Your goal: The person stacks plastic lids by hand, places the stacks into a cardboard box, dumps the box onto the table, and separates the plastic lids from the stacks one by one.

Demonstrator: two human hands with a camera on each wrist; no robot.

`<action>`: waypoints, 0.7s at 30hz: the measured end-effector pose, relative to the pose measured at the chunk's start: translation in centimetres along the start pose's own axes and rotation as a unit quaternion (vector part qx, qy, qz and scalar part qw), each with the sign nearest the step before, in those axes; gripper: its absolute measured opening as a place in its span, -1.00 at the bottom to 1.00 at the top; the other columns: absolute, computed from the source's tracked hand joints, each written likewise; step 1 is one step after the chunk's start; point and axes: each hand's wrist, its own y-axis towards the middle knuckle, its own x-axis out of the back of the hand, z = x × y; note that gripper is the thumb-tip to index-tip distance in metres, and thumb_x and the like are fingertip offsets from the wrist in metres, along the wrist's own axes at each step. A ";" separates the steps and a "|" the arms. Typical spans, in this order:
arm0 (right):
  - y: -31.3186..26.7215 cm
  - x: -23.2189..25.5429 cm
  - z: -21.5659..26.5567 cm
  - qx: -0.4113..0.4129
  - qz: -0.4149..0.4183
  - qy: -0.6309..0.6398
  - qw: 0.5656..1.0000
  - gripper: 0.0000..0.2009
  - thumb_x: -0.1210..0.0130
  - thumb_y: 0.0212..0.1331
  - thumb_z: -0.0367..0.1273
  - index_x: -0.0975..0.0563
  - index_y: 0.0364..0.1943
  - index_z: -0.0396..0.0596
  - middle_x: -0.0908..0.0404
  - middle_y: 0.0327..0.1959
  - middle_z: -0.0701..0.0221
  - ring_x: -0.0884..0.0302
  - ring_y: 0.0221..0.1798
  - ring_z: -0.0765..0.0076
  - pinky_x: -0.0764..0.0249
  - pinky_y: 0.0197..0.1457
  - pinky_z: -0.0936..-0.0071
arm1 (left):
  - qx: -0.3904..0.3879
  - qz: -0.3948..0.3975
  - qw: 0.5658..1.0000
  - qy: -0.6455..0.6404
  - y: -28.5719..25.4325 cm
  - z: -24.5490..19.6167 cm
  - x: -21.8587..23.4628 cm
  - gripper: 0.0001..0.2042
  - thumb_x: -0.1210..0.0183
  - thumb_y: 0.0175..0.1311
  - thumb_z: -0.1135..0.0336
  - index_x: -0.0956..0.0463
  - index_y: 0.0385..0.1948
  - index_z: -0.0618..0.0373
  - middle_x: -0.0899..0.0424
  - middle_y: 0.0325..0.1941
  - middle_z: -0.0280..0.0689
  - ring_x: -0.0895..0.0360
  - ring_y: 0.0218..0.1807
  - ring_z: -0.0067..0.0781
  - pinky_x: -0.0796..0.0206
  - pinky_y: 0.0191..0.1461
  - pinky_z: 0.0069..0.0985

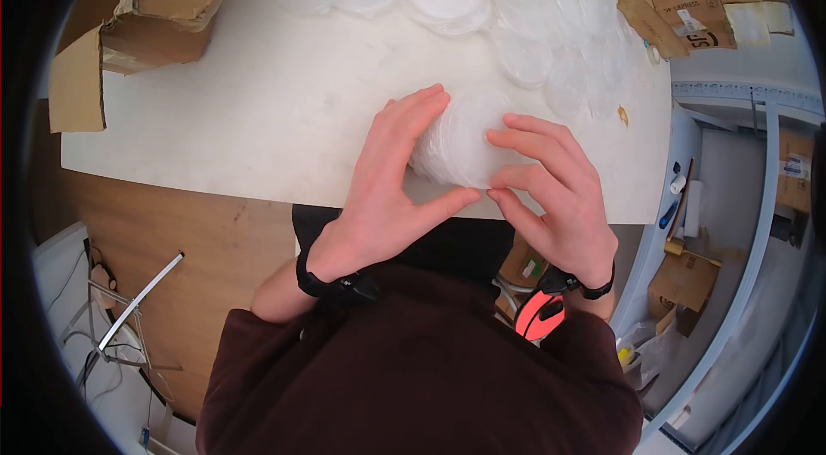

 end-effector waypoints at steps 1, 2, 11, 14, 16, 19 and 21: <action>0.0 0.0 0.0 -0.002 -0.001 0.001 1.000 -0.72 -0.50 0.02 -0.54 -0.65 -0.19 -0.08 -0.75 0.20 0.29 -0.65 0.37 -0.11 -0.70 0.27 0.09 | 0.002 -0.001 1.000 0.000 0.0 0.0 0.0 -0.05 -0.66 0.13 0.27 -0.31 0.59 0.16 -0.40 0.65 0.00 -0.34 0.62 0.15 -0.16 0.71 0.04; 0.1 0.1 -0.1 -0.010 0.000 0.017 1.000 -0.74 -0.48 0.03 -0.55 -0.65 -0.20 -0.08 -0.75 0.19 0.29 -0.66 0.36 -0.11 -0.70 0.26 0.09 | 0.003 -0.005 1.000 0.000 0.0 0.0 0.0 -0.05 -0.66 0.13 0.27 -0.32 0.59 0.16 -0.40 0.65 0.00 -0.34 0.62 0.15 -0.16 0.71 0.04; 0.5 0.4 0.6 -0.043 -0.003 0.056 0.997 -0.79 -0.40 0.06 -0.59 -0.63 -0.25 -0.09 -0.77 0.16 0.29 -0.68 0.36 -0.09 -0.70 0.26 0.10 | -0.010 -0.012 1.000 0.003 -0.1 -0.1 -0.1 -0.10 -0.60 0.17 0.33 -0.31 0.59 0.17 -0.41 0.64 0.03 -0.35 0.62 0.16 -0.09 0.74 0.09; 0.5 0.6 0.6 -0.058 -0.005 0.067 0.996 -0.80 -0.39 0.08 -0.59 -0.63 -0.25 -0.09 -0.79 0.15 0.27 -0.69 0.36 -0.08 -0.70 0.28 0.10 | 0.000 -0.012 1.000 -0.012 -0.1 -0.2 -0.1 -0.10 -0.59 0.18 0.33 -0.30 0.59 0.17 -0.40 0.64 0.03 -0.34 0.62 0.16 -0.06 0.75 0.11; 0.3 0.8 0.5 -0.071 -0.006 0.080 0.994 -0.81 -0.38 0.09 -0.60 -0.64 -0.25 -0.09 -0.80 0.15 0.26 -0.69 0.36 -0.08 -0.69 0.29 0.09 | -0.001 -0.010 1.000 -0.001 -0.1 -0.2 -0.1 -0.10 -0.59 0.18 0.32 -0.29 0.60 0.17 -0.40 0.65 0.02 -0.34 0.63 0.17 -0.06 0.75 0.11; 0.0 0.9 0.2 -0.107 -0.011 0.141 0.984 -0.85 -0.35 0.16 -0.60 -0.64 -0.24 -0.09 -0.81 0.17 0.25 -0.68 0.38 -0.07 -0.65 0.35 0.09 | 0.002 -0.008 1.000 0.011 -0.1 -0.3 -0.1 -0.10 -0.58 0.19 0.31 -0.29 0.60 0.16 -0.40 0.64 0.02 -0.34 0.63 0.17 -0.04 0.76 0.13; 0.0 0.9 0.3 -0.151 -0.029 0.200 0.968 -0.87 -0.31 0.21 -0.60 -0.63 -0.24 -0.10 -0.81 0.19 0.25 -0.65 0.42 -0.07 -0.57 0.43 0.12 | 0.004 -0.010 1.000 0.014 -0.1 -0.3 0.0 -0.10 -0.58 0.19 0.30 -0.29 0.60 0.16 -0.40 0.64 0.01 -0.34 0.63 0.18 -0.03 0.76 0.14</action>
